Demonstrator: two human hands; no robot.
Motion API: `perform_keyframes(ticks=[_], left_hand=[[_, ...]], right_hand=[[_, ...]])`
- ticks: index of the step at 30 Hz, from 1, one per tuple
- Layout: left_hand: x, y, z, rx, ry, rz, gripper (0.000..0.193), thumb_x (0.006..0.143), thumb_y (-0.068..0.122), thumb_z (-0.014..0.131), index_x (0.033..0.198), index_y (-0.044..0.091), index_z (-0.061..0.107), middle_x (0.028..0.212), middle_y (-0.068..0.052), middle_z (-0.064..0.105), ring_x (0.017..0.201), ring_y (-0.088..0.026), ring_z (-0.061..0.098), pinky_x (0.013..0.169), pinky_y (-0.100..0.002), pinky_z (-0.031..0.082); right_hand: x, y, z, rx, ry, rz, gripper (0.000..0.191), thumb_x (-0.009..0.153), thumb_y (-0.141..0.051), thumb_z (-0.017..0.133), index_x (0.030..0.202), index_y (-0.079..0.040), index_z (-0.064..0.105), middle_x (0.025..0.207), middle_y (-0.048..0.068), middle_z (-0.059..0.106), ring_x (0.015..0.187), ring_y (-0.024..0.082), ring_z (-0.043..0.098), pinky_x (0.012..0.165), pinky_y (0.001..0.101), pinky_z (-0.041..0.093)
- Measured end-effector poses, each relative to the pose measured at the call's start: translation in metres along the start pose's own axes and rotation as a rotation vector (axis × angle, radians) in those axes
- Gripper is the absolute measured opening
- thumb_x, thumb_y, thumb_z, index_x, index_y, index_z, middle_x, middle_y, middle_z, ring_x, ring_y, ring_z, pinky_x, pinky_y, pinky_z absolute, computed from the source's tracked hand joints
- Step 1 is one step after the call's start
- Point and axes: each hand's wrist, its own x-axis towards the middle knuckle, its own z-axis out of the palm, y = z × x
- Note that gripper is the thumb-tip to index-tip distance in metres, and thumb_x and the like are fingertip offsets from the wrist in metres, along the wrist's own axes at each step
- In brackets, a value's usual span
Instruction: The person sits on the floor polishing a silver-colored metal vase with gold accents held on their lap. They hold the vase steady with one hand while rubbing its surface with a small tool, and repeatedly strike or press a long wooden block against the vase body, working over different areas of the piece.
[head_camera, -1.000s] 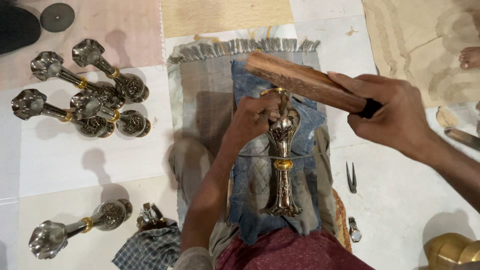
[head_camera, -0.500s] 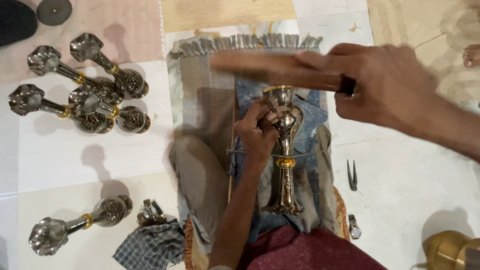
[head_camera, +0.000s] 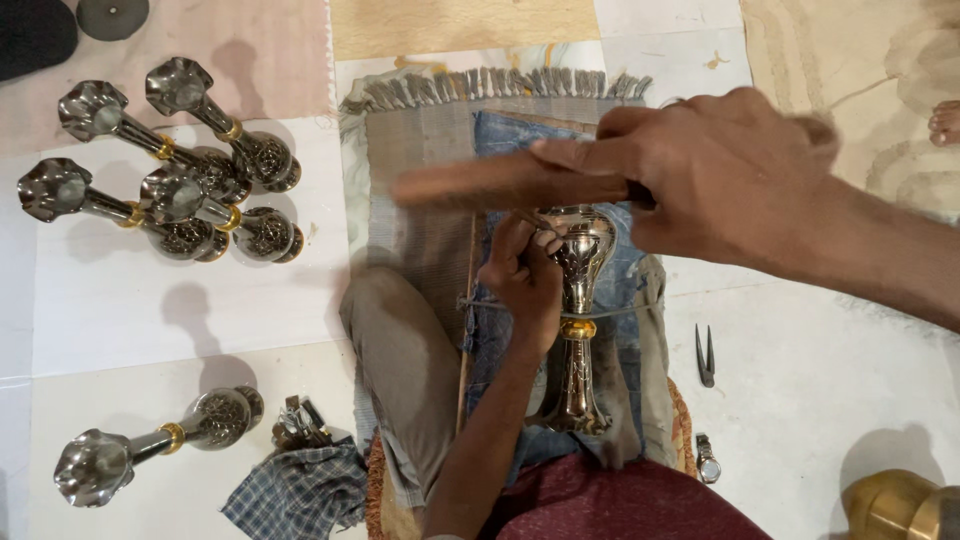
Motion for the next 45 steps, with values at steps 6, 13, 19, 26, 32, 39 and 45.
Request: perform_keyframes(ticks=[6, 13, 19, 26, 32, 39, 45], left_hand=[[0.019, 0.000, -0.014, 0.327, -0.159, 0.144, 0.038, 0.082, -0.013, 0.049, 0.113, -0.001, 0.068, 0.092, -0.009, 0.074, 0.078, -0.009, 0.070, 0.067, -0.028, 0.059], [0.031, -0.014, -0.025, 0.316, -0.235, 0.142, 0.043, 0.083, -0.012, 0.045, 0.111, 0.004, 0.074, 0.081, -0.008, 0.076, 0.053, -0.007, 0.059, 0.047, -0.024, 0.042], [0.019, -0.010, -0.018, 0.254, -0.130, 0.108, 0.032, 0.089, -0.011, 0.048, 0.106, 0.003, 0.071, 0.079, -0.006, 0.073, 0.066, -0.008, 0.066, 0.054, -0.027, 0.051], [0.012, 0.018, -0.006, 0.229, 0.014, 0.108, 0.018, 0.090, -0.014, 0.056, 0.098, -0.002, 0.066, 0.091, -0.007, 0.072, 0.081, -0.011, 0.070, 0.073, -0.026, 0.059], [0.008, 0.009, -0.006, 0.120, 0.014, 0.060, 0.014, 0.096, -0.015, 0.057, 0.094, -0.001, 0.058, 0.091, -0.006, 0.067, 0.081, -0.011, 0.070, 0.078, -0.027, 0.065], [0.010, 0.001, -0.010, 0.088, 0.007, 0.075, 0.016, 0.095, -0.010, 0.061, 0.108, -0.001, 0.066, 0.098, -0.007, 0.074, 0.087, -0.012, 0.074, 0.076, -0.027, 0.066], [0.008, -0.005, -0.011, 0.119, 0.002, 0.029, 0.013, 0.103, -0.008, 0.062, 0.111, -0.001, 0.070, 0.101, -0.010, 0.077, 0.091, -0.016, 0.076, 0.077, -0.029, 0.066]], right_hand=[[0.002, 0.004, 0.003, -0.086, 0.041, 0.017, 0.088, 0.072, -0.023, 0.080, 0.154, -0.038, 0.050, 0.111, -0.005, 0.073, 0.062, 0.017, 0.069, 0.051, 0.0339, 0.056], [0.005, 0.013, 0.010, 0.113, 0.108, 0.043, 0.090, 0.074, -0.016, 0.077, 0.158, -0.035, 0.050, 0.129, -0.001, 0.070, 0.059, 0.016, 0.068, 0.051, 0.0313, 0.056], [0.012, 0.001, 0.005, 0.029, -0.011, 0.108, 0.093, 0.076, -0.015, 0.074, 0.159, -0.040, 0.040, 0.132, -0.006, 0.067, 0.057, 0.014, 0.068, 0.050, 0.0294, 0.056], [0.019, -0.010, -0.023, 0.032, 0.139, -0.014, 0.094, 0.071, -0.016, 0.076, 0.159, -0.036, 0.050, 0.110, -0.004, 0.073, 0.057, 0.017, 0.067, 0.051, 0.0336, 0.054], [0.018, -0.016, -0.023, -0.104, -0.030, -0.013, 0.089, 0.078, -0.020, 0.076, 0.158, -0.042, 0.043, 0.104, -0.005, 0.073, 0.061, 0.016, 0.069, 0.050, 0.0320, 0.054], [0.019, -0.026, -0.031, -0.091, 0.043, -0.006, 0.092, 0.075, -0.023, 0.078, 0.158, -0.042, 0.044, 0.117, -0.006, 0.070, 0.063, 0.016, 0.069, 0.046, 0.0326, 0.053], [0.012, -0.019, -0.015, -0.229, -0.101, -0.008, 0.086, 0.077, -0.031, 0.079, 0.155, -0.048, 0.048, 0.098, -0.010, 0.073, 0.063, 0.011, 0.067, 0.047, 0.0291, 0.053]])
